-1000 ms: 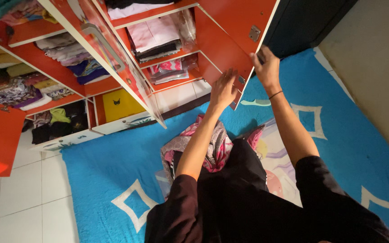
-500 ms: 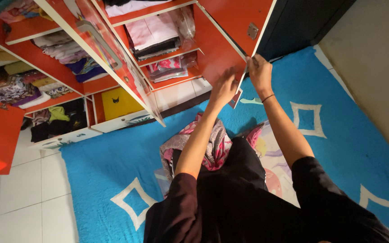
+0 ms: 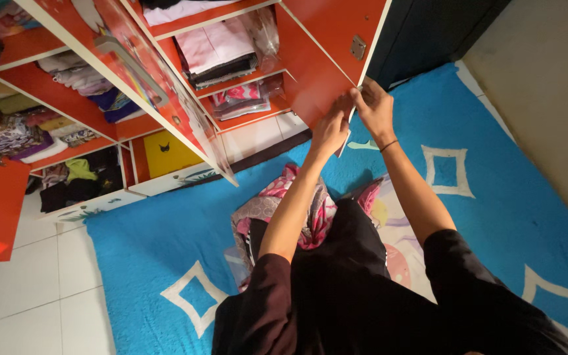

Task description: The person opens and closes multiple cabinet doors and drawers in a bedroom. They first open a small wooden cabinet, then move to a larger cartoon-decorated wardrobe, opening several drawers and doors, and finally open a black wardrobe.

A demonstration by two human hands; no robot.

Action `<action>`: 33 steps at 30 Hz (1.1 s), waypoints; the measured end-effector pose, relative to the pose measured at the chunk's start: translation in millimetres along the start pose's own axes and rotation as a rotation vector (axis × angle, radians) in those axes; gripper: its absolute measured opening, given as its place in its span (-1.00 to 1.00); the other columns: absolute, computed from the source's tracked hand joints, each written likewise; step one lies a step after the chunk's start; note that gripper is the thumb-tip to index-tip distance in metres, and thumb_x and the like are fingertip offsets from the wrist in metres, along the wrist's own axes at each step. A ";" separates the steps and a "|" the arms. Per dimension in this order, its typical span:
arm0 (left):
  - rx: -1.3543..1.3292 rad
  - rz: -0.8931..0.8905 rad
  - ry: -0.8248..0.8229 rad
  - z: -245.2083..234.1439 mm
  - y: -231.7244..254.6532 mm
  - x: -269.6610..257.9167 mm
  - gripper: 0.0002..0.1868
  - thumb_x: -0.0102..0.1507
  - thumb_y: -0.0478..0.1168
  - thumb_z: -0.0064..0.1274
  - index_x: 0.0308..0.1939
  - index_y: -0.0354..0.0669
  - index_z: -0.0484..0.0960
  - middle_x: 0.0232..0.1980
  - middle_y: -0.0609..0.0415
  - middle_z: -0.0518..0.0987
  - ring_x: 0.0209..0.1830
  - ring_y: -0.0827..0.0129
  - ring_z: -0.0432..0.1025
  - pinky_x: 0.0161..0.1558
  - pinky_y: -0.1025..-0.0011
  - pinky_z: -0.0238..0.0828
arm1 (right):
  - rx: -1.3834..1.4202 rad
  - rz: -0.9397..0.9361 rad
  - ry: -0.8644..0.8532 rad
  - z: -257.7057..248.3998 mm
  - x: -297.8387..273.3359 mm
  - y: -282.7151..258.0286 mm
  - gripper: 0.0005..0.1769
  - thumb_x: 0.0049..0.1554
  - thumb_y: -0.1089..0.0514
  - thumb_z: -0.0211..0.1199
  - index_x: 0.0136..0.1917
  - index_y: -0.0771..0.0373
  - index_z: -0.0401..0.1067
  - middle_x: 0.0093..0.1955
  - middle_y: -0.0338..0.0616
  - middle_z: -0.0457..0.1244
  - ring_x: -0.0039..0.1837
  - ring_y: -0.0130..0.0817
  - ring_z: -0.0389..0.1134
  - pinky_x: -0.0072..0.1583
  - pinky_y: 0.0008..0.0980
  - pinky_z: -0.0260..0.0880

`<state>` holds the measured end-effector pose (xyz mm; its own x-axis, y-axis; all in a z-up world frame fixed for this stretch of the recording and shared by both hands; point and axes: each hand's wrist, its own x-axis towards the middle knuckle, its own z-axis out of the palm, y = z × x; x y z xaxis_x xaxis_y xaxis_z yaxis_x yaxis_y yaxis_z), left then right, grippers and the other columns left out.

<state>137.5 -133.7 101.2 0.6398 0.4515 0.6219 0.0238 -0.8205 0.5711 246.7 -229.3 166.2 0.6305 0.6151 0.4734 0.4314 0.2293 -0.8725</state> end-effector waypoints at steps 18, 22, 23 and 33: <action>-0.203 0.110 -0.062 -45.6 49.3 36.0 -0.15 0.29 -0.53 -0.16 0.63 -0.26 -0.13 0.67 -0.37 -0.08 0.68 -0.12 -0.05 0.62 0.14 0.05 | -0.278 0.374 0.005 37.1 -84.8 158.6 -0.69 0.28 0.09 0.16 0.15 0.36 0.48 -0.18 0.07 0.38 -0.15 -0.36 0.31 -0.05 -0.24 0.37; -0.174 0.128 -0.043 -43.0 42.8 34.3 -0.14 0.29 -0.54 -0.18 0.64 -0.24 -0.16 0.67 -0.35 -0.09 0.66 -0.19 -0.03 0.63 0.10 0.03 | -0.263 0.343 0.012 40.3 -87.0 153.4 -0.70 0.25 0.12 0.17 0.15 0.37 0.49 -0.20 0.01 0.35 -0.19 -0.41 0.27 -0.10 -0.26 0.34; -0.186 0.108 -0.055 -42.4 41.4 33.8 -0.14 0.29 -0.54 -0.18 0.63 -0.24 -0.16 0.67 -0.35 -0.08 0.65 -0.21 -0.03 0.61 0.11 0.05 | -0.263 0.300 0.004 41.0 -87.5 153.1 -0.70 0.26 0.13 0.17 0.15 0.37 0.48 -0.19 -0.01 0.36 -0.18 -0.41 0.29 -0.08 -0.28 0.35; -0.149 0.178 0.001 -41.8 34.0 34.5 -0.13 0.29 -0.54 -0.18 0.64 -0.25 -0.17 0.66 -0.37 -0.09 0.66 -0.22 -0.02 0.62 0.07 0.03 | -0.222 0.179 0.051 30.3 -80.8 155.9 -0.67 0.24 0.16 0.11 0.18 0.37 0.50 -0.05 0.01 0.41 -0.09 -0.41 0.39 0.00 -0.29 0.42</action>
<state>128.3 -131.4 164.5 0.6233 0.3044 0.7203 -0.2031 -0.8265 0.5250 243.4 -220.4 -11.8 0.7383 0.5913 0.3245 0.4374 -0.0536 -0.8976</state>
